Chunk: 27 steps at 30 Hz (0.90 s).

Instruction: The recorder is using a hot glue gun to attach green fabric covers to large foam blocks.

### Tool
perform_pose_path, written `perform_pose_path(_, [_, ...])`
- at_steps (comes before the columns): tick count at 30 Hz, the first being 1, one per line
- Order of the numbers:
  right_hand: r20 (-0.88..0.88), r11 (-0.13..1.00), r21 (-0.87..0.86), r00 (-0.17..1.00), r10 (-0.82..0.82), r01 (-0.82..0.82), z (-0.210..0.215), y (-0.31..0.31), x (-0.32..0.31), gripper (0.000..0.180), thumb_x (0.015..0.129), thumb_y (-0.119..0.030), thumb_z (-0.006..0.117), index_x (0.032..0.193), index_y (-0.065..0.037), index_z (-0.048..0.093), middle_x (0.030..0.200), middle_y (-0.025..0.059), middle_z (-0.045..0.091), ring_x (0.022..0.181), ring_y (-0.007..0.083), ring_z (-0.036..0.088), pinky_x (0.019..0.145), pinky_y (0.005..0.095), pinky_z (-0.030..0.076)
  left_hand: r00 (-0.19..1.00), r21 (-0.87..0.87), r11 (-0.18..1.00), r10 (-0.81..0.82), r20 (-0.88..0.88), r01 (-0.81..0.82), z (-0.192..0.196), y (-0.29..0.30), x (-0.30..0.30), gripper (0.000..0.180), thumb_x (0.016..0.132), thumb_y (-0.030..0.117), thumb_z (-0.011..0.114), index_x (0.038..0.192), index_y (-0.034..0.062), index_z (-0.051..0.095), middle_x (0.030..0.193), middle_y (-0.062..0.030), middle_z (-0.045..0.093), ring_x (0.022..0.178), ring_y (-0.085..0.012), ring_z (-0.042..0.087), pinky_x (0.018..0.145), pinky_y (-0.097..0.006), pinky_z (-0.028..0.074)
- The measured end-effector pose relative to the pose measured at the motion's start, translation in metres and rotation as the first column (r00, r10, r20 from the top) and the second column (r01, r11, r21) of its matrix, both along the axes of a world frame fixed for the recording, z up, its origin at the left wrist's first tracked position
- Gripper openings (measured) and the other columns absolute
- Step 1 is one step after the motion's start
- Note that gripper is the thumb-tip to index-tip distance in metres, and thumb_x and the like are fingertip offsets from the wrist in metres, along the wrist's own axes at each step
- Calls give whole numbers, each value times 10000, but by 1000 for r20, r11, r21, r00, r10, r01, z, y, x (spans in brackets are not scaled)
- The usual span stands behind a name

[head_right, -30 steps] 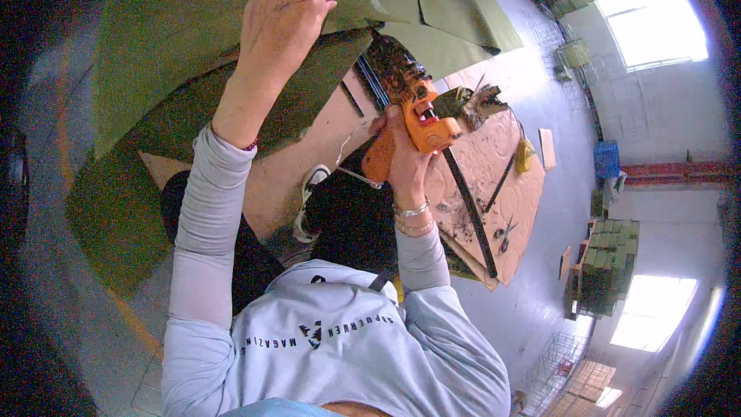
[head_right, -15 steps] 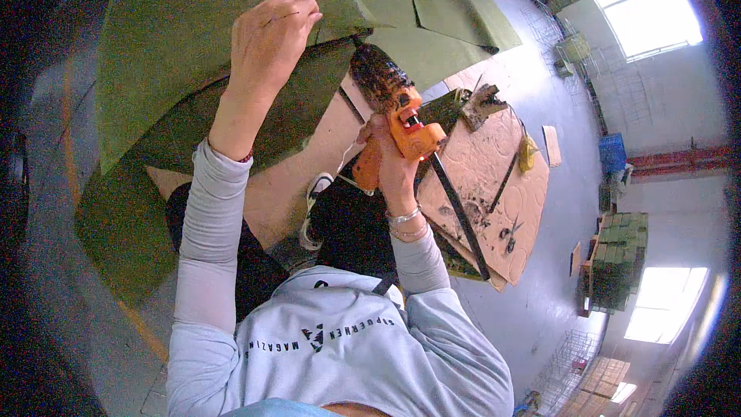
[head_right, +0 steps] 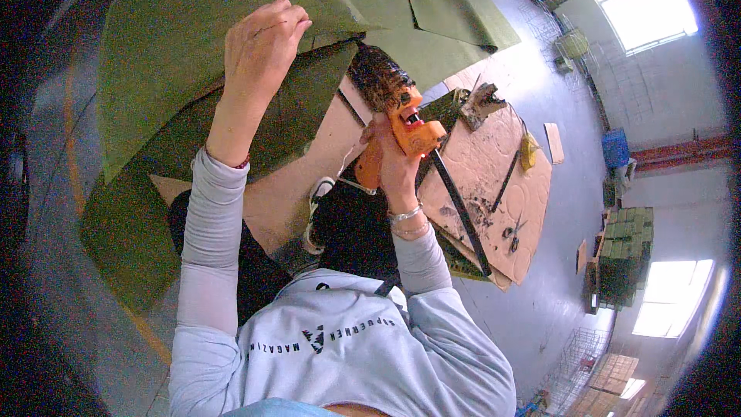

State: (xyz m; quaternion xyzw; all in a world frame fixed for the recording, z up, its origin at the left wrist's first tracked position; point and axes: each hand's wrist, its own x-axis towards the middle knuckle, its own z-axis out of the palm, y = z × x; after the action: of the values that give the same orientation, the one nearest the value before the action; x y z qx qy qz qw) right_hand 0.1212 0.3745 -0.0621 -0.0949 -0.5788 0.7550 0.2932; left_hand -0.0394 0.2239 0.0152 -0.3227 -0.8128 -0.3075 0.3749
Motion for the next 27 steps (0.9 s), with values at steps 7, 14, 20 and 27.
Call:
perform_pose_path(7, [43,999,36,999,9,-11,-3,-5,10,171,854,-4,547,1019,-6,503,833,52,569,672,148,563,581,278,479,999,43,999,-14,-30,15,-3,3,-2,105,768,184,620,751,80,622,753,-51,586,745,-221,605,636,-321,493])
perform_pose_path(14, [10,998,-64,1000,25,-24,-7,14,2,171,865,-60,556,1019,-5,504,803,52,565,644,147,552,545,270,461,999,25,1000,-4,-37,5,-3,3,0,106,770,185,619,748,81,619,754,-50,580,746,-227,599,642,-330,489])
perform_pose_path(20, [-41,995,-92,999,-33,29,-11,9,1,153,871,-75,550,1000,-11,497,770,57,534,629,159,528,519,271,449,1000,9,1000,-17,12,17,0,1,2,110,779,188,610,761,80,620,768,-51,584,765,-226,599,653,-327,491])
perform_pose_path(27, [-10,999,47,1000,-15,15,-4,15,-5,182,858,-45,552,1023,-11,483,777,53,527,631,157,525,514,285,453,998,-90,996,33,57,-28,4,1,4,119,792,194,601,769,79,621,780,-55,588,766,-226,599,652,-327,490])
